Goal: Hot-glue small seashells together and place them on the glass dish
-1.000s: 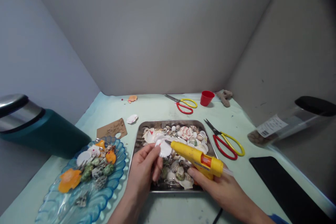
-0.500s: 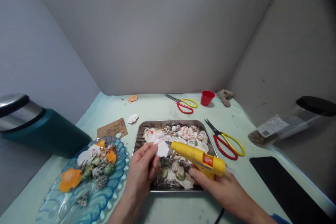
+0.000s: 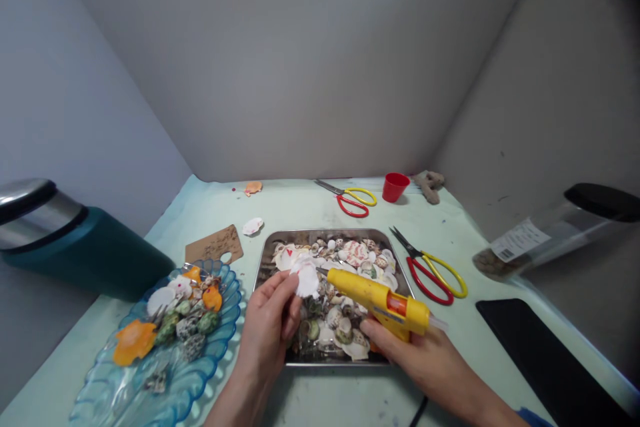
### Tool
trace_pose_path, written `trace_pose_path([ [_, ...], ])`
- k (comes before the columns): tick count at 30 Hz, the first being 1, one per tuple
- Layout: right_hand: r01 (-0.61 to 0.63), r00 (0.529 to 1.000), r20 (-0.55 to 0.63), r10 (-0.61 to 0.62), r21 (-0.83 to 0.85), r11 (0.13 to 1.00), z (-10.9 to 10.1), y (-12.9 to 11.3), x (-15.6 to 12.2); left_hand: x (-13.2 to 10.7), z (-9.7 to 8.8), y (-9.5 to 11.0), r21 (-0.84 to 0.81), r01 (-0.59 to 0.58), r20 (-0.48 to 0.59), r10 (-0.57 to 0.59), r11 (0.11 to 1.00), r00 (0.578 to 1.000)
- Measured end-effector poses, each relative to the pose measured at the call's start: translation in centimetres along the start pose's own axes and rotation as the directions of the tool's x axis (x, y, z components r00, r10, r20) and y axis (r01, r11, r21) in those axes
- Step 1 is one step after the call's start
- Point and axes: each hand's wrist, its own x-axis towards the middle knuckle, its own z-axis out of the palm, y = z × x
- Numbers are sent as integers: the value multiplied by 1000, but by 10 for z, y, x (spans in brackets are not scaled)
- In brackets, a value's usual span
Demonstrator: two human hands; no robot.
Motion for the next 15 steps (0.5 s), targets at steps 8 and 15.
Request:
trace_pose_path([
  [8,-23,1000,7,23,20,1000,2,3,-1,0,1,-1,27,-8,-11,8,1000,1000],
  [15,-48,999,4,48,39,998,1,-3,-1,-2,1,-2,51,16,31,-17,999,999],
])
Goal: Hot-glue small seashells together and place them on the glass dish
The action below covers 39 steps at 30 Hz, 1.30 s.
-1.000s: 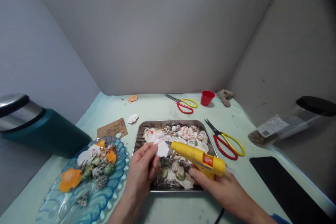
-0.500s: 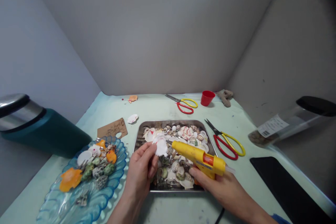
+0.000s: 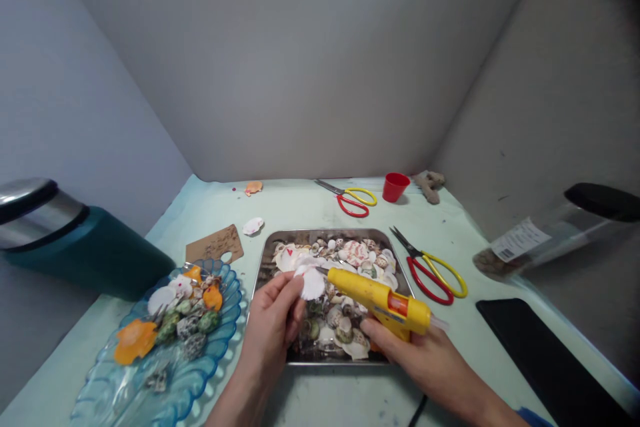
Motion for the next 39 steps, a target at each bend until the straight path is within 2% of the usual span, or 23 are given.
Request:
trace_pose_path([
  [7,18,1000,13,-18,5,1000,0,1,0,-1,2,3,-12,-8,-19,8,1000,1000],
  [16,29,999,12,-30,52,998,0,-4,2,-1,2,2,36,25,50,-27,999,998],
  [24,0,1000,17,-1,53,999,1,6,0,1,0,0,20,-3,28,3,1000,1000],
  [29,21,999,-25,-21,-2,1000,0,0,1,-1,1,0,62,5,22,-6,998,1000],
  [39,15,1000,-25,-13,66,998,0,0,1,0,1,0,48,-13,33,11,999,999],
])
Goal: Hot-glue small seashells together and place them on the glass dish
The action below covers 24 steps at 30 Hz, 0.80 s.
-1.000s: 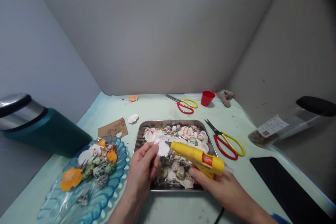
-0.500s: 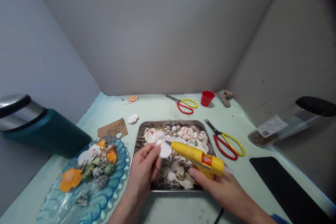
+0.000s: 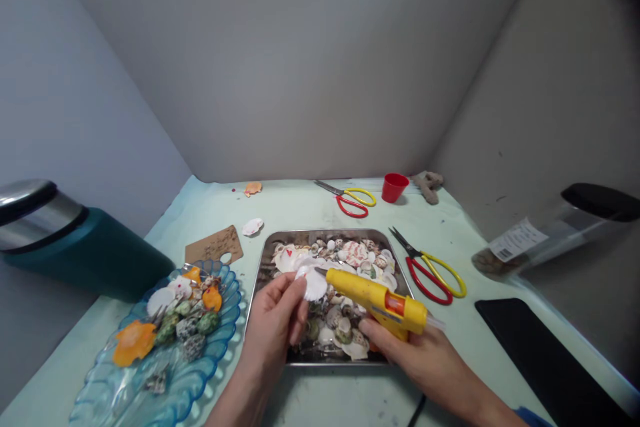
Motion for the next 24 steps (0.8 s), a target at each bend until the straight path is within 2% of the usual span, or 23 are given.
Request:
trace_pose_path([
  [6,-2,1000,20,2,-25,1000,-1,-4,1,-2,2,0,33,-5,9,5,999,1000],
  [10,2,999,49,-1,-13,1000,0,-5,1,-2,1,0,-6,-9,5,9,1000,1000],
  [18,-12,1000,17,13,-38,999,0,-4,1,-1,-1,-2,34,-4,27,3,999,1000],
  [24,-24,999,35,26,-55,998,0,1,0,0,-2,-4,-21,-26,12,26,999,1000],
])
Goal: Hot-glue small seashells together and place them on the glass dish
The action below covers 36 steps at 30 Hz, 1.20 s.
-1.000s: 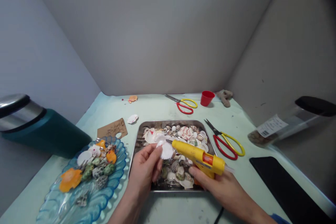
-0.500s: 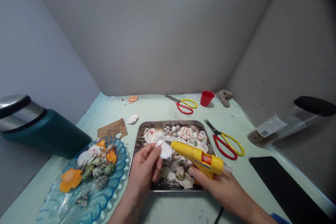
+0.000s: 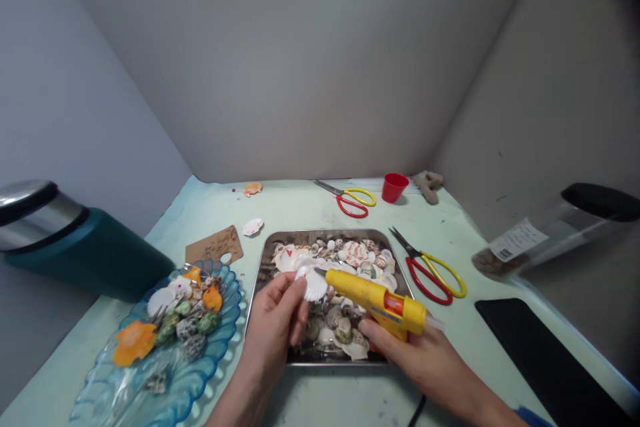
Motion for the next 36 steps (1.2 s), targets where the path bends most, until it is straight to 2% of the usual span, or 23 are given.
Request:
trace_pose_path([
  [9,13,1000,-1,-13,25,1000,0,1,0,-2,0,1,-32,1,-3,-1,999,1000],
  [17,33,999,3,-33,-6,999,-1,-4,1,0,0,0,21,7,38,-8,1000,999],
  [28,21,1000,3,-21,-10,1000,0,0,0,-2,2,4,-49,-44,-11,43,998,999],
  [36,7,1000,-8,-8,-25,1000,0,0,0,-1,3,3,23,-21,0,21,1000,1000],
])
